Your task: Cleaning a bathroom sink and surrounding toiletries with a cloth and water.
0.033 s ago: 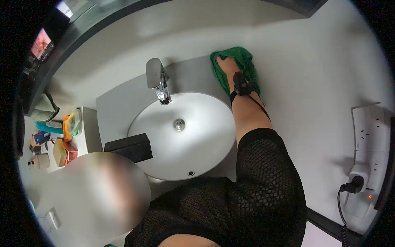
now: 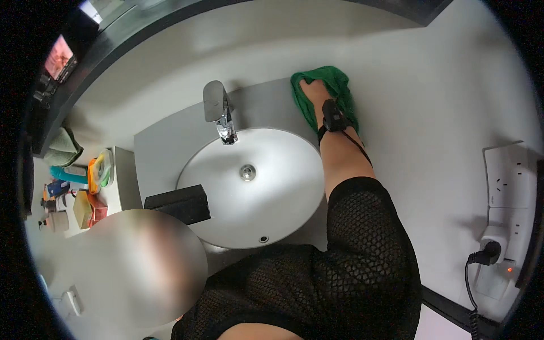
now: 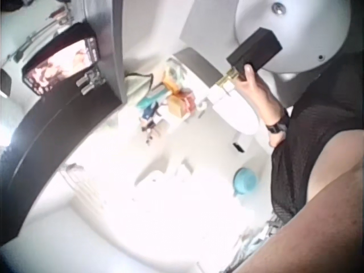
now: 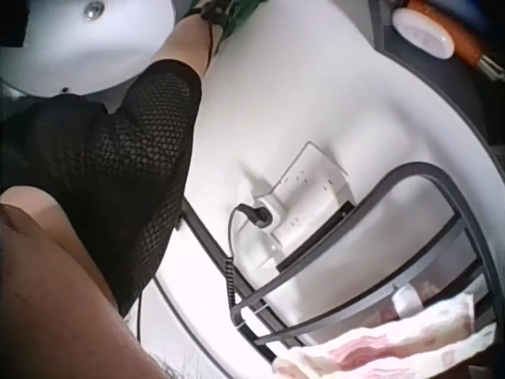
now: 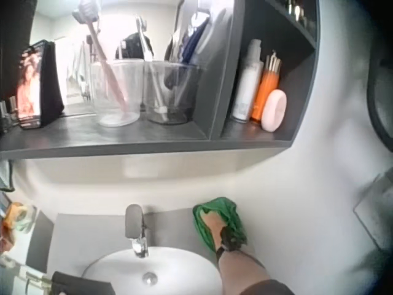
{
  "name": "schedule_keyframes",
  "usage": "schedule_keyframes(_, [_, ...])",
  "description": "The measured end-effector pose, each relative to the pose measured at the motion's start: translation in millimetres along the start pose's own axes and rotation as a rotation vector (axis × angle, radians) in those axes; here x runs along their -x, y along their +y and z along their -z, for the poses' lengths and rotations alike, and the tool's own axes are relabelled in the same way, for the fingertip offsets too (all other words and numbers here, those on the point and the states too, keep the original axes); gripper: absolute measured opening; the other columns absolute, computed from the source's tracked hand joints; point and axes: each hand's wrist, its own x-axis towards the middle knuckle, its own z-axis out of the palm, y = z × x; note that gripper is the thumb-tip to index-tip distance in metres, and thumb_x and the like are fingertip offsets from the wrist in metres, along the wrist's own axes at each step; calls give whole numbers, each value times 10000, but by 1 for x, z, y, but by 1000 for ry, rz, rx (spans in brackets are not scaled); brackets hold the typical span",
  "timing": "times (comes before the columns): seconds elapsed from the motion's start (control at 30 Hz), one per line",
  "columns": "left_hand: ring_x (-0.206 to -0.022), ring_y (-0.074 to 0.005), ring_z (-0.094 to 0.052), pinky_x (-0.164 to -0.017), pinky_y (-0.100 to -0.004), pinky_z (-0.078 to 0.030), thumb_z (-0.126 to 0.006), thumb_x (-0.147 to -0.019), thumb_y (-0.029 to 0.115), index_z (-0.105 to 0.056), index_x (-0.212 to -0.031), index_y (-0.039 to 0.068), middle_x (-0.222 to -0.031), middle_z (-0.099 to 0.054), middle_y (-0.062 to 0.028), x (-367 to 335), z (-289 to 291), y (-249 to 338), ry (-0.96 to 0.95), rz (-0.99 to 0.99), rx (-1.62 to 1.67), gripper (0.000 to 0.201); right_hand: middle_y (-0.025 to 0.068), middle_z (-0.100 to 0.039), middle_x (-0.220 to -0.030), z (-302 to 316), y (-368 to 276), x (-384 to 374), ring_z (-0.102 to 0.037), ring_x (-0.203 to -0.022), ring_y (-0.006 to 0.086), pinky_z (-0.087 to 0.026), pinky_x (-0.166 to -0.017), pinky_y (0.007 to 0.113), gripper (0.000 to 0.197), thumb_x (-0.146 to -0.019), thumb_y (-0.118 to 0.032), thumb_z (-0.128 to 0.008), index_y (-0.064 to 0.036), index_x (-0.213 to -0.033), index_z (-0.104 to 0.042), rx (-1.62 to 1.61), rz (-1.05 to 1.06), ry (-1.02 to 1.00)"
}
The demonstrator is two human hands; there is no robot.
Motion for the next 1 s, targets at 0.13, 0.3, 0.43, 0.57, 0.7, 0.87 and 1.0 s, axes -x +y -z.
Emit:
schedule_keyframes(0.13, [-965, -220, -532, -864, -353, -426, -605, -769, 118, -374, -1170, -19, -1055, -520, -122, -1, 9, -1, -44, 4, -20, 483, 221, -560, -1046, 4, -13, 14, -521, -974, 381, -385, -874, 429, 570, -784, -479, -415, 30, -966, -597, 234, -49, 123])
schedule_keyframes(0.3, [-968, -218, -528, -883, -353, -411, -617, -766, 135, -376, -1168, -20, -1054, -517, -123, -6, 9, 0, -55, -33, -27, 494, 200, -600, -954, 10, 7, 83, -559, -891, 368, -418, -816, 427, 497, -812, -445, -417, -1, -865, -634, 288, 33, 237])
schedule_keyframes(0.43, [-975, -222, -526, -888, -350, -408, -627, -763, 149, -374, -1168, -22, -1057, -517, -126, -10, -1, -4, -75, -19, -38, 508, 213, -585, -987, 33, 18, 137, -552, -917, 360, -412, -830, 392, 467, -813, -399, -438, 25, -902, -614, 126, 77, 223])
schedule_keyframes(0.57, [-969, -210, -523, -886, -330, -400, -632, -746, 85, -411, -1122, -34, -1053, -518, -130, -13, -7, -8, -75, 21, -2, 452, 215, -584, -970, 23, 11, 111, -543, -916, 358, -398, -840, 407, 497, -800, -421, -452, 39, -930, -586, 79, -144, 64])
schedule_keyframes(0.7, [-974, -215, -522, -903, -338, -387, -649, -742, 106, -411, -1124, -32, -1066, -516, -131, -12, -9, -6, -81, 18, 4, 470, 236, -562, -1025, 15, 5, 58, -528, -961, 383, -389, -861, 407, 527, -809, -417, -403, 49, -975, -584, 71, 34, 69])
schedule_keyframes(0.87, [-979, -221, -521, -911, -342, -382, -667, -730, 125, -407, -1129, -31, -1065, -517, -132, -12, -7, -3, -47, -19, -40, 500, 239, -552, -1045, 21, -24, 16, -512, -999, 372, -369, -887, 420, 579, -794, -458, -384, 47, -1002, -577, 117, -37, 80])
schedule_keyframes(1.0, [-978, -222, -522, -907, -341, -387, -672, -726, 128, -401, -1133, -34, -1061, -519, -131, -8, -2, 3, -20, -45, 7, 515, 239, -552, -1050, 7, -18, 8, -522, -986, 372, -386, -875, 415, 563, -801, -432, -361, 47, -988, -591, 134, -157, 77])
